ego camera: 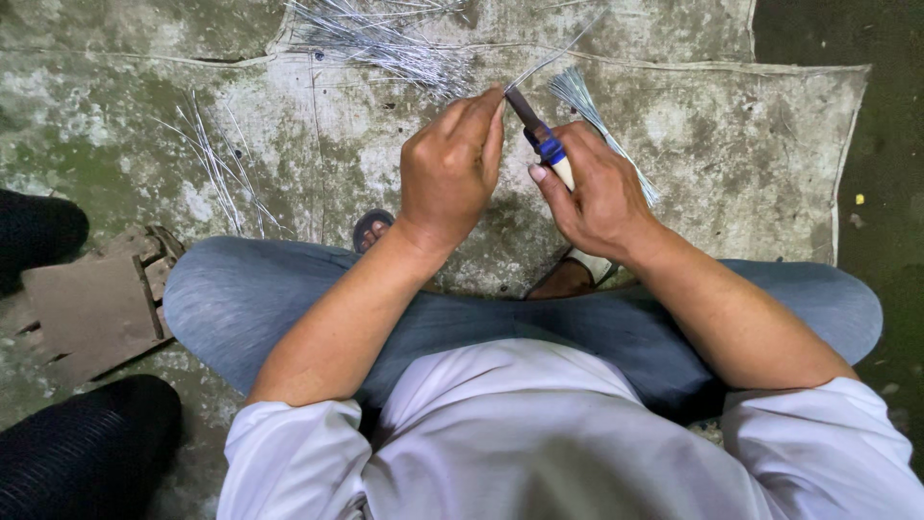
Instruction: The person sits on the floor and twists thin metal wires together into bundles, folding and winding them by hand. They occasionally use pliers to grip and twist the wire ends, then set finished bundles aside with a pile of completed bundles.
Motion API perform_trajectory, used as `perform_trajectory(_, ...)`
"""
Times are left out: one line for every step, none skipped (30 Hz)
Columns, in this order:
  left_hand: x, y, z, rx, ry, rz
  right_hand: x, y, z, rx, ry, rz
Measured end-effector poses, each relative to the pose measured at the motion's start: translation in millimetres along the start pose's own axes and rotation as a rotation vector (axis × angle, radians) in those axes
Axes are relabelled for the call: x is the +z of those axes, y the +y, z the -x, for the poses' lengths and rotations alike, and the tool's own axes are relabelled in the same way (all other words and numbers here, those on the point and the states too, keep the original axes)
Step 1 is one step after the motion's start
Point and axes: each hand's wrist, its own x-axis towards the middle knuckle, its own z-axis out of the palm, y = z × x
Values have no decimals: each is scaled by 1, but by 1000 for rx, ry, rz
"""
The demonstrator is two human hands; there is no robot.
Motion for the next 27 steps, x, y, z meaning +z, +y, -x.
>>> perform_trajectory(-1,0,0,-11,-1,12,0,1,0,32,-16,-61)
perform_trajectory(-1,0,0,-22,-3,25,1,2,-1,66,-33,-122)
perform_trajectory(-2,0,1,-34,-6,38,2,2,-1,186,-77,-188)
perform_trajectory(-3,1,1,-14,12,31,3,3,-1,303,-121,-253)
perform_trajectory(-3,1,1,8,31,22,4,3,-1,418,-165,-317)
perform_trajectory(-3,2,1,30,50,14,4,4,-1,394,-169,-299)
perform_trajectory(-4,2,1,32,40,5,4,4,-1,373,-173,-281)
perform_trajectory(-4,2,1,34,31,-4,3,5,-1,351,-177,-263)
perform_trajectory(-4,3,1,34,22,-14,4,4,0,283,-152,-250)
perform_trajectory(-4,3,1,37,25,-14,3,5,0,215,-127,-237)
perform_trajectory(-3,3,0,42,29,-15,3,5,0,145,-101,-223)
perform_trajectory(-3,3,0,48,33,-15,3,5,-1,131,-97,-236)
perform_trajectory(-3,2,0,46,34,-14,3,5,0,119,-95,-250)
perform_trajectory(-3,2,1,42,35,-13,3,5,0,108,-94,-265)
perform_trajectory(-2,1,1,40,37,-12,3,6,1,137,-90,-236)
perform_trajectory(-2,-1,1,42,45,-29,4,6,2,164,-86,-205)
perform_trajectory(-3,-3,1,43,53,-45,4,7,3,192,-83,-175)
perform_trajectory(-3,-5,1,45,60,-61,5,8,4,144,-53,-145)
perform_trajectory(-2,-7,0,48,62,-68,5,10,6,97,-22,-115)
perform_trajectory(0,-9,-1,52,64,-73,6,11,7,50,9,-84)
perform_trajectory(0,-10,-1,56,68,-80,9,13,7,70,56,-110)
perform_trajectory(2,-10,-1,54,67,-76,12,15,5,92,102,-138)
perform_trajectory(3,-9,0,51,62,-72,14,16,5,117,147,-167)
perform_trajectory(4,-7,1,49,58,-67,16,16,4,216,211,-298)
perform_trajectory(4,-6,2,57,65,-52,19,15,3,313,277,-427)
perform_trajectory(4,-5,2,68,74,-38,20,15,2,408,344,-556)
perform_trajectory(4,-3,2,78,82,-24,19,15,1,263,246,-406)
